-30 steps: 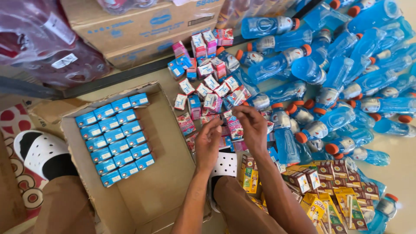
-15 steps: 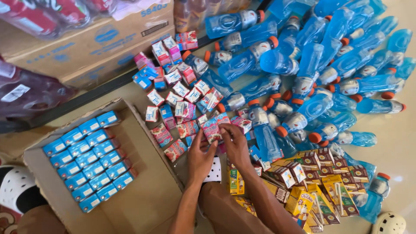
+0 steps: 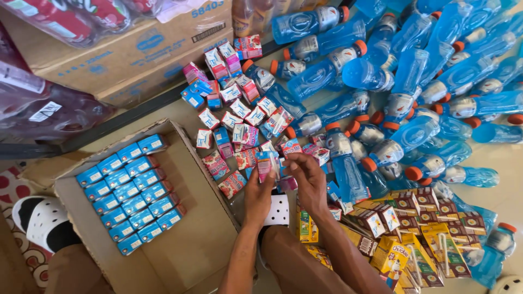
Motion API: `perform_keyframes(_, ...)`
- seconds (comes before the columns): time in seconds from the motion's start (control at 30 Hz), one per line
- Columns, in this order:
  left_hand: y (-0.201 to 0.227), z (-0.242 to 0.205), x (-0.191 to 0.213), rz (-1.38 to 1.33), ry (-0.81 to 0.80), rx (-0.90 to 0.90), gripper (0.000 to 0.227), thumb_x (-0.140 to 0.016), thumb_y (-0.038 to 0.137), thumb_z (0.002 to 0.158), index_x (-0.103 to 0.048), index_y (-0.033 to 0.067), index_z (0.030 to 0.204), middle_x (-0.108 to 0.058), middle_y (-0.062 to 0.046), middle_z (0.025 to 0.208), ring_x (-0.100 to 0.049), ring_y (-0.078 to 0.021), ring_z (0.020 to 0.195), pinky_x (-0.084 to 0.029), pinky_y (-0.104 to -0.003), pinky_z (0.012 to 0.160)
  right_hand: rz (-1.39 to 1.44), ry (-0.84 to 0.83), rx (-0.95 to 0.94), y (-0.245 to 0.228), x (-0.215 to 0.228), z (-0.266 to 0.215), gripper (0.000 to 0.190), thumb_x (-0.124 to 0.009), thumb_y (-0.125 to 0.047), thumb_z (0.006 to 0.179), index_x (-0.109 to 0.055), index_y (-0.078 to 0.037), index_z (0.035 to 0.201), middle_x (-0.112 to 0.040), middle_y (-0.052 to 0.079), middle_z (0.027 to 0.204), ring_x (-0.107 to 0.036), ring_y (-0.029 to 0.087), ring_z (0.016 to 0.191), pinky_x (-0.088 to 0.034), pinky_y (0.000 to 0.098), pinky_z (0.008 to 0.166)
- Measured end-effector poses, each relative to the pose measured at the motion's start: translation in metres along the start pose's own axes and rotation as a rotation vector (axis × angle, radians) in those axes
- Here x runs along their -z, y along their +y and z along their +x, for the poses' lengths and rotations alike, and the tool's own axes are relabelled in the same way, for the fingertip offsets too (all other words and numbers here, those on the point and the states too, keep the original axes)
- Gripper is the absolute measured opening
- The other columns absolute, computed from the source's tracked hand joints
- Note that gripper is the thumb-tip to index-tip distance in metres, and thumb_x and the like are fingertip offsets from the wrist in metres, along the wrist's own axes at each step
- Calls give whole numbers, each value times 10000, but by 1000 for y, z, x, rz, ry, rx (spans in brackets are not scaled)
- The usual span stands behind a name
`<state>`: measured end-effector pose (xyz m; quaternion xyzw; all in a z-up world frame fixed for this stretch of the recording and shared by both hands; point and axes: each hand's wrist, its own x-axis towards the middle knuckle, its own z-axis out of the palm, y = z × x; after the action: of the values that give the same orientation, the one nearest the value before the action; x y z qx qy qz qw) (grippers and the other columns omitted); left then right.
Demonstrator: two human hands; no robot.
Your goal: The person sits on the floor and arranges small blue and pink cartons into a large cardboard box. They pick up the cartons from a pile on the floor and place them neatly in rows inside the box.
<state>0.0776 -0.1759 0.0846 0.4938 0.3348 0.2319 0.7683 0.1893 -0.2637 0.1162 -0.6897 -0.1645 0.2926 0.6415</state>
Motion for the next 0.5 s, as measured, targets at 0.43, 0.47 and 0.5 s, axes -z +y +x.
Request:
perform_keyframes(0.43, 9, -10, 13, -461, -70, 227, 529, -658, 279, 984, -511, 46, 1437, -678, -70, 1206, -690, -160, 970, -558, -334, 750, -345, -138, -159, -28, -10, 5, 456, -754, -246, 906, -682, -36, 1305, -750, 47, 1025, -666, 99, 876, -548, 276, 761)
perform_keyframes(0.47, 10, -10, 14, -507, -61, 232, 552, -686, 276, 961, -510, 62, 1439, -671, -50, 1232, -687, -132, 1023, -582, -324, 808, -341, -136, -139, -29, -12, 5, 464, -760, -246, 904, -681, -31, 1307, -753, 53, 1004, -670, 97, 864, -554, 271, 751)
perform_keyframes(0.5, 12, -9, 14, -553, -51, 237, 577, -714, 273, 938, -509, 79, 1441, -666, -29, 1258, -685, -104, 1077, -607, -315, 866, -338, -133, -120, -30, -13, 5, 472, -765, -246, 901, -680, -26, 1310, -755, 60, 982, -674, 96, 853, -561, 265, 740)
